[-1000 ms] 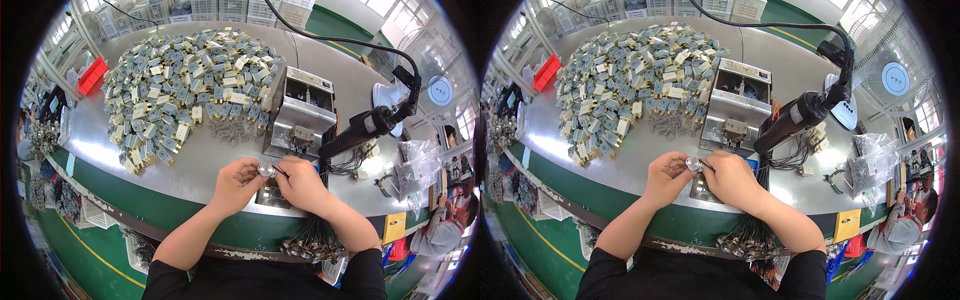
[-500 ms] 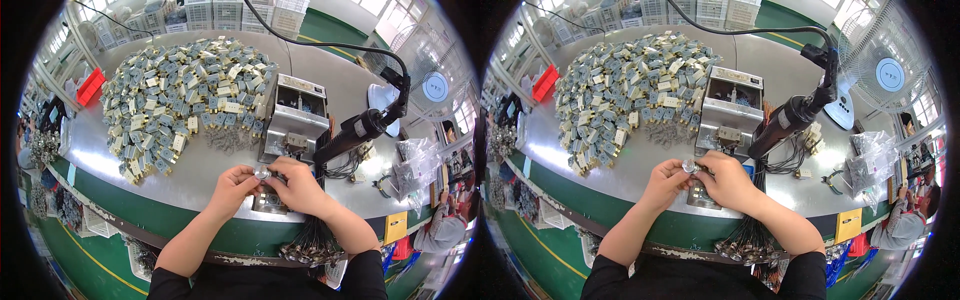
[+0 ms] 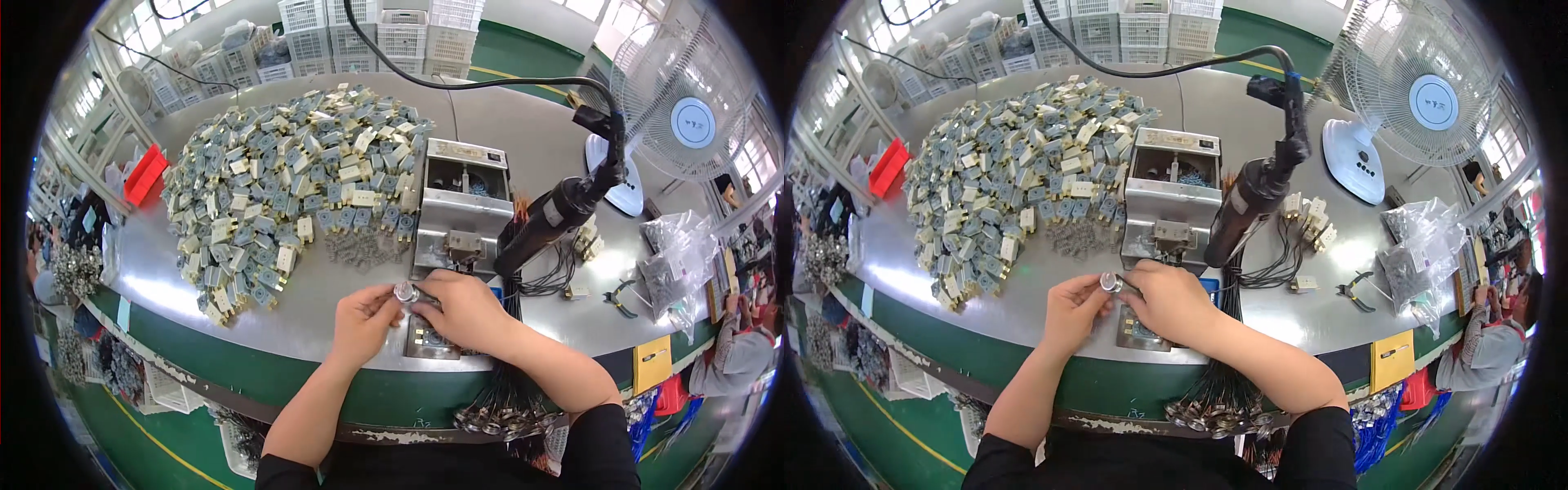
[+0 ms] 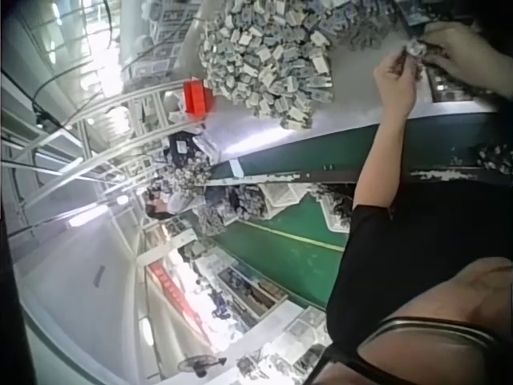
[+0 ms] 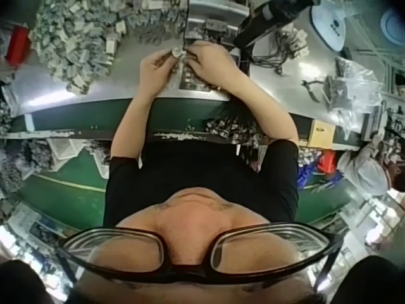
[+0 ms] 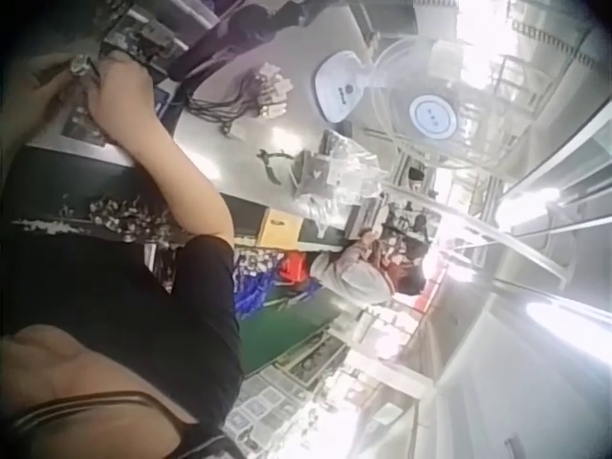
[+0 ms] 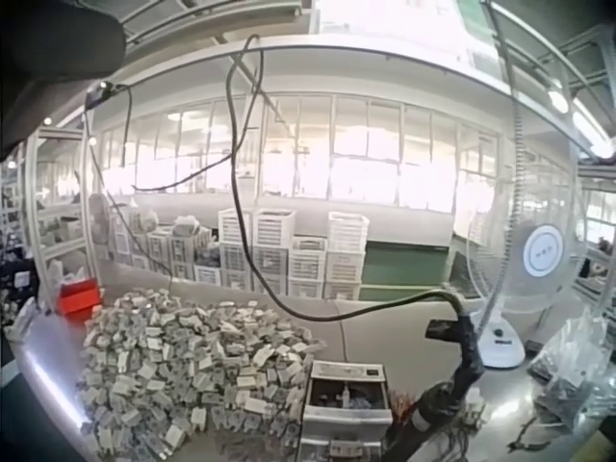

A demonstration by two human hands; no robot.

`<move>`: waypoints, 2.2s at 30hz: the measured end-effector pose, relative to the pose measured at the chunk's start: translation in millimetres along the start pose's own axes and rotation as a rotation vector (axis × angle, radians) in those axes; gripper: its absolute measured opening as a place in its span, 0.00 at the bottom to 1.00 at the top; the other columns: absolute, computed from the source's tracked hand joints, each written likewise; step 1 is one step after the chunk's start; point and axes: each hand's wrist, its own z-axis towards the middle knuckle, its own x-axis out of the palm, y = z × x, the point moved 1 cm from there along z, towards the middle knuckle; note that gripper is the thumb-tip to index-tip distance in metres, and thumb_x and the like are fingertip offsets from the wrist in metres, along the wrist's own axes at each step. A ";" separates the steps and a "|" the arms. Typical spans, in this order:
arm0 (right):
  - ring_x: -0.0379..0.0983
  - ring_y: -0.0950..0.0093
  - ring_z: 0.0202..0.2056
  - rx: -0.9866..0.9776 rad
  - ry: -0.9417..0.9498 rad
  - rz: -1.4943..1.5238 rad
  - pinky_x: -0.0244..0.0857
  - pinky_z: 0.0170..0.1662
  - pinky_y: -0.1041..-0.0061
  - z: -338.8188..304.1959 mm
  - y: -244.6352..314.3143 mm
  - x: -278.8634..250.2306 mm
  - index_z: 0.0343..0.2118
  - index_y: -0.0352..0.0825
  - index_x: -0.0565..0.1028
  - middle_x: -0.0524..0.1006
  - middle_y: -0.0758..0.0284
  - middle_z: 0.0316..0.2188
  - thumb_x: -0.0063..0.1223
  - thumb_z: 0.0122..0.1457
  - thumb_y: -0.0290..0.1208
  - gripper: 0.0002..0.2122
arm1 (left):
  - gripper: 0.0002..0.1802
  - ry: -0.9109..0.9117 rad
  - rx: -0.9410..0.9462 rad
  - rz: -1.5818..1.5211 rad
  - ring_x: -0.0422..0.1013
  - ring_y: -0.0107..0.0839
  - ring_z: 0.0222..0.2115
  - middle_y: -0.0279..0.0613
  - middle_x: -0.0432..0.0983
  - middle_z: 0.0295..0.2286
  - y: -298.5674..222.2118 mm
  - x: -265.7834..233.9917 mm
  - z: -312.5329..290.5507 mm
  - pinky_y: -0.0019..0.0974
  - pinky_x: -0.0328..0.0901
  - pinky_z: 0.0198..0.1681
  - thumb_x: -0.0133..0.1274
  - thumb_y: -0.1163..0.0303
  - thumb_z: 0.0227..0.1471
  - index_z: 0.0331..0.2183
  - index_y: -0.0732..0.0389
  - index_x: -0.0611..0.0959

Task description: Assembling small electronic switches by inserting metal housings and securing them using an electric screwdriver.

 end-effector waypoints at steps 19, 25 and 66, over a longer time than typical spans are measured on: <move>0.80 0.52 0.34 0.006 0.029 -0.008 0.74 0.38 0.56 -6.7 2.9 -5.1 0.31 0.31 0.80 0.80 0.56 0.32 0.55 0.63 0.33 0.10 | 0.11 -0.016 0.105 -0.010 0.79 0.27 0.34 0.45 0.83 0.35 -8.2 4.1 -5.2 0.28 0.75 0.37 0.57 0.82 0.60 0.46 0.71 0.78; 0.77 0.58 0.30 -0.085 -0.029 0.129 0.70 0.34 0.62 -3.3 -1.9 -9.6 0.29 0.27 0.80 0.78 0.57 0.28 0.64 0.57 0.35 0.13 | 0.06 -0.048 -0.003 -0.060 0.77 0.26 0.28 0.42 0.81 0.29 -5.7 -13.7 1.4 0.30 0.74 0.33 0.57 0.81 0.61 0.41 0.70 0.81; 0.76 0.67 0.29 0.065 0.034 0.408 0.68 0.34 0.71 -8.6 15.7 -26.5 0.34 0.28 0.83 0.79 0.60 0.28 0.68 0.54 0.22 0.06 | 0.09 0.199 0.022 -0.028 0.81 0.31 0.33 0.48 0.85 0.35 -17.1 14.5 -20.7 0.33 0.77 0.35 0.57 0.78 0.63 0.42 0.73 0.86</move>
